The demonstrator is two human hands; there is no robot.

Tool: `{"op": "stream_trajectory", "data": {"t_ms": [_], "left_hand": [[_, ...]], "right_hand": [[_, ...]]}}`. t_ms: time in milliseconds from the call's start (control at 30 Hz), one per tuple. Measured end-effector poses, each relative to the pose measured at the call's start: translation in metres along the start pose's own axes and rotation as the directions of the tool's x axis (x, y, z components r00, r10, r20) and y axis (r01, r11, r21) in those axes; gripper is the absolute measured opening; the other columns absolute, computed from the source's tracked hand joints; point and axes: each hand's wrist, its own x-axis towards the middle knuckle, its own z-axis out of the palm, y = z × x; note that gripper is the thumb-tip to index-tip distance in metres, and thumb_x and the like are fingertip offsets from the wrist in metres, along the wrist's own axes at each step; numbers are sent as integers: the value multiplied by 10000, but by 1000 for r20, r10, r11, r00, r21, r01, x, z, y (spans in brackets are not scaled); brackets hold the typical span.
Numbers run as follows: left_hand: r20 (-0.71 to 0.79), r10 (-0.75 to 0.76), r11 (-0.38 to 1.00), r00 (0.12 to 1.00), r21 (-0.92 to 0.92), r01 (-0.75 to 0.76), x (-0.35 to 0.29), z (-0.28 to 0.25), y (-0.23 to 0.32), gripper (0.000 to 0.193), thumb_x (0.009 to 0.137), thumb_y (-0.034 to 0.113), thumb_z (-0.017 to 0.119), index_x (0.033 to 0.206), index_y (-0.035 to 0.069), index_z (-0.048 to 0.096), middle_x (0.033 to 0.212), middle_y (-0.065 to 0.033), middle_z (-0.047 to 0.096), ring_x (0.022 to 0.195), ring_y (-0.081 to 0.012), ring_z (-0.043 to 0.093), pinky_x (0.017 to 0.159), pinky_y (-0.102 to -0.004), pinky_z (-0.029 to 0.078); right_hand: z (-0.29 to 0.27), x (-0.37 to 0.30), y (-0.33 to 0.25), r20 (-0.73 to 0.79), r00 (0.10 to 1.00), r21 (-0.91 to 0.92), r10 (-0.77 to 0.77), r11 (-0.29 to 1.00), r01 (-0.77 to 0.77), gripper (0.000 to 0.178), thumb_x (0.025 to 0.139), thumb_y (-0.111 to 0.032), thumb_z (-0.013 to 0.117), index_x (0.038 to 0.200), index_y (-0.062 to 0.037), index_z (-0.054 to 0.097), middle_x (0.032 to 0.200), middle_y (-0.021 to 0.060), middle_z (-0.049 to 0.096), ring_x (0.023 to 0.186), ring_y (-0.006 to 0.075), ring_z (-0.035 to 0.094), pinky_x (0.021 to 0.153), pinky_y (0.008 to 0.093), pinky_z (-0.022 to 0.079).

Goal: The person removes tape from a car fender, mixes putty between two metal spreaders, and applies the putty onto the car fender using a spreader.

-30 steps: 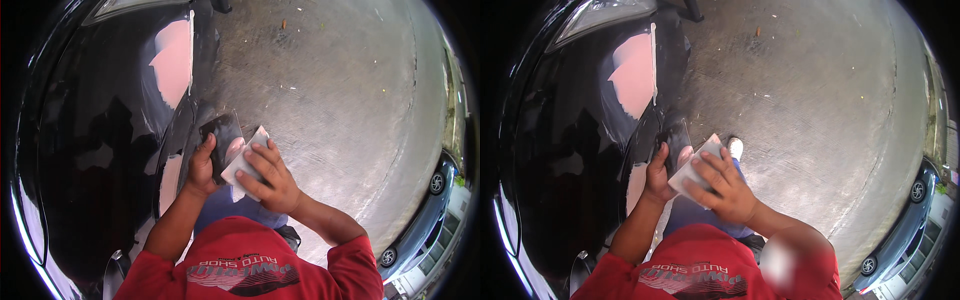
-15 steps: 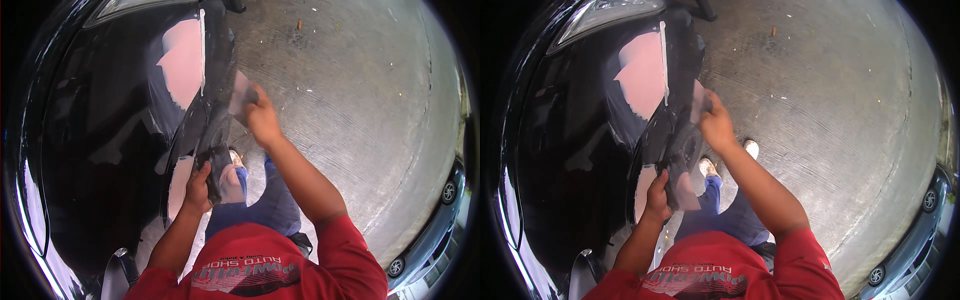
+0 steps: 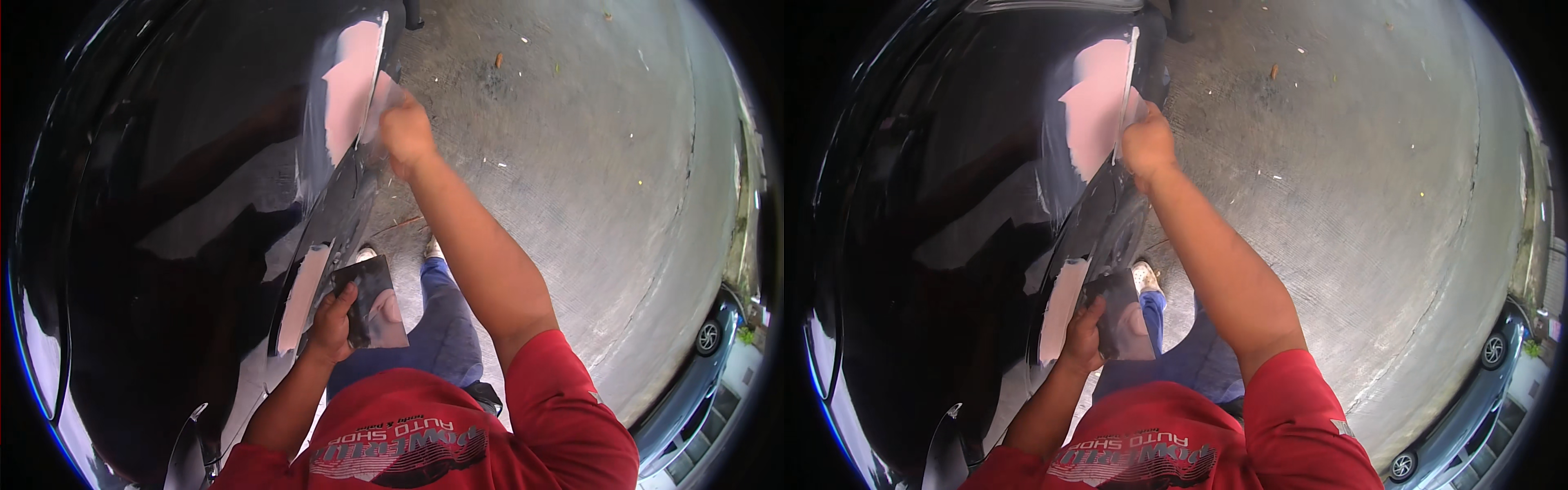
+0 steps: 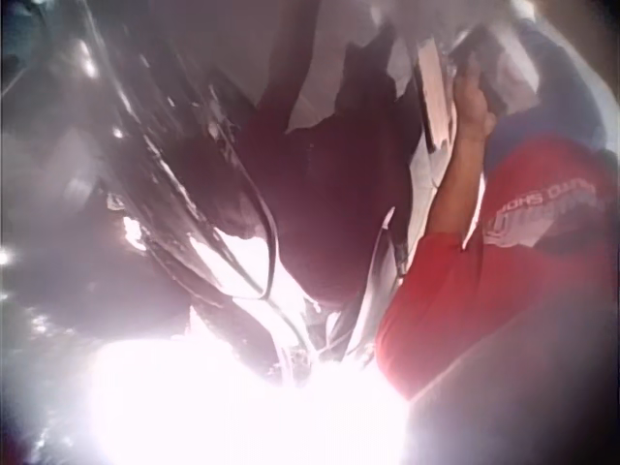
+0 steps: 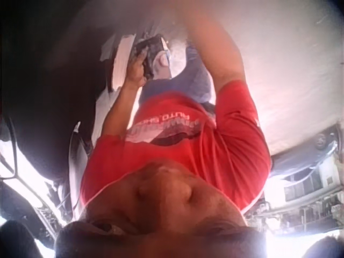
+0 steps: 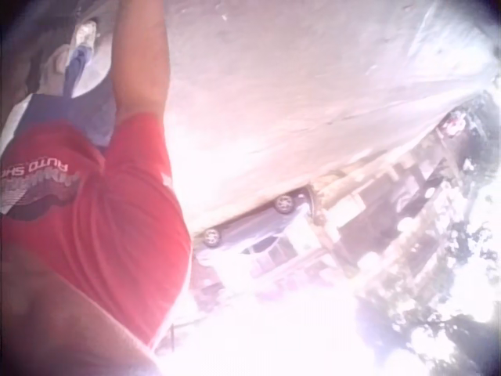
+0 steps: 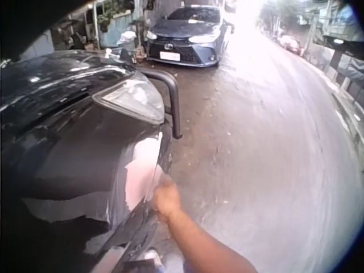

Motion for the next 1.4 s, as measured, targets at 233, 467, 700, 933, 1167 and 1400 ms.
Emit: {"op": "stream_trajectory", "data": {"t_ms": [233, 467, 700, 933, 1167, 1400], "left_hand": [[24, 7, 998, 1000, -67, -6, -7, -8, 1, 464, 1133, 370, 644, 1452, 33, 635, 1324, -111, 739, 1191, -243, 738, 1055, -419, 594], [66, -24, 996, 998, -86, 30, -11, -19, 3, 505, 1132, 388, 633, 1500, 42, 608, 1356, -118, 725, 1234, -243, 723, 1072, -433, 593], [41, 11, 992, 999, -124, -6, -14, -21, 5, 432, 1134, 345, 645, 1428, 28, 635, 1273, -99, 743, 1139, -227, 745, 1004, -405, 616], [77, -11, 992, 997, -125, 20, -12, -19, 8, 407, 1129, 342, 659, 1415, 52, 642, 1279, -75, 741, 1144, -203, 730, 998, -398, 602], [107, -23, 988, 994, -148, 39, -12, -19, 13, 429, 1117, 357, 678, 1419, 55, 643, 1285, -73, 744, 1127, -203, 738, 983, -392, 612], [121, -82, 984, 989, -149, 100, -10, -13, 20, 511, 1081, 400, 722, 1433, 40, 635, 1282, -97, 749, 1104, -226, 763, 961, -411, 638]], "right_hand": [[15, 13, 8, -29, 999, -100, -39, 994, 36, 580, 951, 46, 487, 1524, 10, 570, 1356, 184, 716, 1228, 298, 693, 1030, 411, 539], [22, 14, 11, 33, 999, -90, -26, 996, 29, 573, 999, 15, 459, 1569, 7, 516, 1430, 194, 673, 1330, 312, 646, 1090, 432, 509], [32, 6, 6, 28, 999, -94, -30, 995, 33, 540, 1025, 13, 434, 1560, 34, 505, 1452, 201, 656, 1358, 315, 632, 1122, 418, 496], [29, 1, 8, 95, 991, -44, -90, 995, 95, 583, 944, 48, 454, 1523, 44, 522, 1381, 193, 673, 1276, 295, 663, 1090, 395, 515], [53, -41, -6, 96, 990, -120, -101, 986, 112, 582, 903, 48, 477, 1480, 44, 558, 1318, 190, 688, 1196, 274, 683, 1029, 364, 534], [71, -92, -32, 120, 983, -102, -136, 984, 149, 587, 913, 47, 502, 1498, 50, 562, 1271, 171, 702, 1131, 220, 672, 982, 312, 528]]}}
